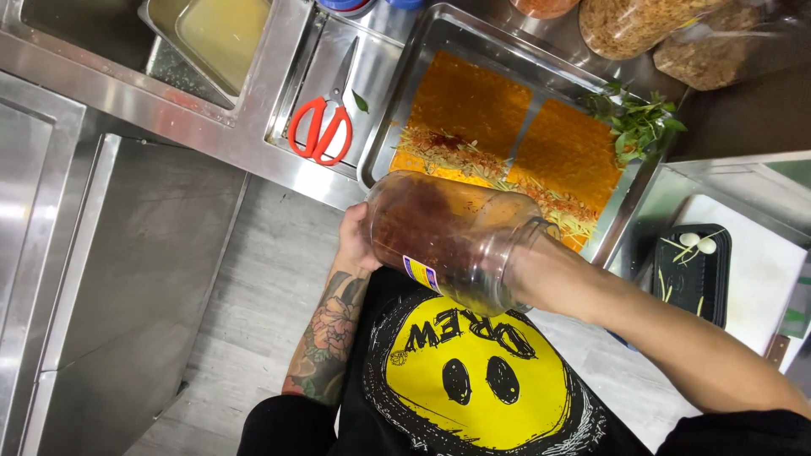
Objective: Preparing and rolling seasoned rice paper wraps with shredded mango and other fillings.
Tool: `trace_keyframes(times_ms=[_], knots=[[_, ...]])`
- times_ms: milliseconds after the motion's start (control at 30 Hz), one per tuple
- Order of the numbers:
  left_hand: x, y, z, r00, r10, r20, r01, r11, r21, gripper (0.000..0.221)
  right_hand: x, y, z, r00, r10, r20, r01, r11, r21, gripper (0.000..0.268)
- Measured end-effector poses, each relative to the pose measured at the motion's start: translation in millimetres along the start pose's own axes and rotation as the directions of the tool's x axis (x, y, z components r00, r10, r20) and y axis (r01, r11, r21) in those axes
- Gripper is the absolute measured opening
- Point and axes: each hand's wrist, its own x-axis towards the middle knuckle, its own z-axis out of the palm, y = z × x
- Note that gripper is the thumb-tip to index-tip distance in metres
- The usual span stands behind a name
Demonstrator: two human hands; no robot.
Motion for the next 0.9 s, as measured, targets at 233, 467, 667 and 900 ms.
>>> trace_keyframes(times_ms=[233, 467, 667, 900], knots=[[0, 2, 12, 0.998, -0.018, 0.058, 0.019, 1.000, -0.017, 0.084, -29, 4, -7, 0.977, -0.031, -0.211, 0.043, 0.998, 0.055, 0.028], [3, -8, 8, 0.999, 0.017, 0.046, -0.017, 1.000, 0.004, 0.084, -44, -1, -31, 0.917, 0.296, -0.266, -0.198, 0.919, 0.341, 0.016], [1, -13, 22, 0.997, 0.067, 0.042, -0.069, 0.997, 0.031, 0.088, -60, 16, -29, 0.874, 0.285, -0.393, -0.119, 0.911, 0.395, 0.017], [-2, -22, 45, 0.985, 0.172, 0.004, -0.172, 0.983, 0.058, 0.089, -72, 36, -36, 0.850, 0.261, -0.458, -0.060, 0.911, 0.408, 0.026]])
